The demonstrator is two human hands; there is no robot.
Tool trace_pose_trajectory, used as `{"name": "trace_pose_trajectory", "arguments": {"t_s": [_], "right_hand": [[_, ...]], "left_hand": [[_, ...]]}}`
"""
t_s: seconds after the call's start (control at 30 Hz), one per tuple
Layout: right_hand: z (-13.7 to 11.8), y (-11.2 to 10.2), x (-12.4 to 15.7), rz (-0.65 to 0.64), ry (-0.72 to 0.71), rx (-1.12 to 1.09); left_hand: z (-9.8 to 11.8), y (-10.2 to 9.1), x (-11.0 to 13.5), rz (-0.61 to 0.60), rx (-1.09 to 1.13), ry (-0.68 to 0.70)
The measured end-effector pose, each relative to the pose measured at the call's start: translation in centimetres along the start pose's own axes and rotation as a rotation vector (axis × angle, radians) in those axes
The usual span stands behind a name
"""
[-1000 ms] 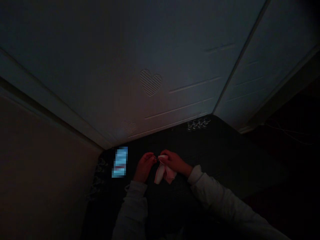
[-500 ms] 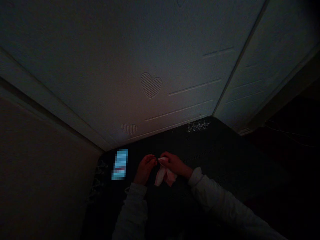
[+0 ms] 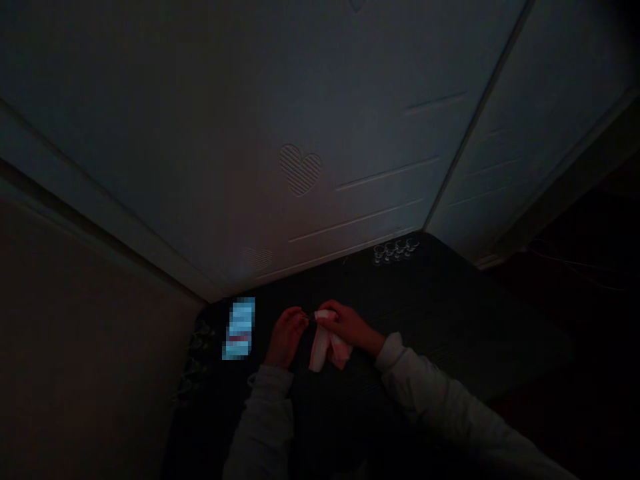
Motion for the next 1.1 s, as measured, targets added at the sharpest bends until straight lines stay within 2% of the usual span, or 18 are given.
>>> {"name": "trace_pose_trajectory", "arguments": {"t_s": [0.37, 0.63, 0.8, 1.1], "right_hand": [[0.6, -0.4, -0.4, -0.002, 0.018, -0.126], [1.3, -0.5, -0.7, -0.005, 0.017, -0.188], [0.9, -0.5, -0.6, -0.028, 0.026, -0.144], [1.1, -0.4, -0.5, 0.034, 0.038, 0.023]], "left_hand": [[-0.3, -0.5, -0.1, 0.042, 0.072, -0.012], [-0.1, -0.2, 0.0, 0.024, 0.078, -0.010], [-0.1, 0.5, 0.3, -0.058, 0.031, -0.029], [-0.1, 0.8, 0.3, -0.096, 0.042, -0.033]]}}
Point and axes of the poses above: each hand's wrist, its own x-axis away from the middle knuckle, its own y-axis out of the palm, z = x × y, the point moved 9 cm from there along -x, towards the middle knuckle, and after that the axes turned 15 degrees about y, right-handed, at the moved point
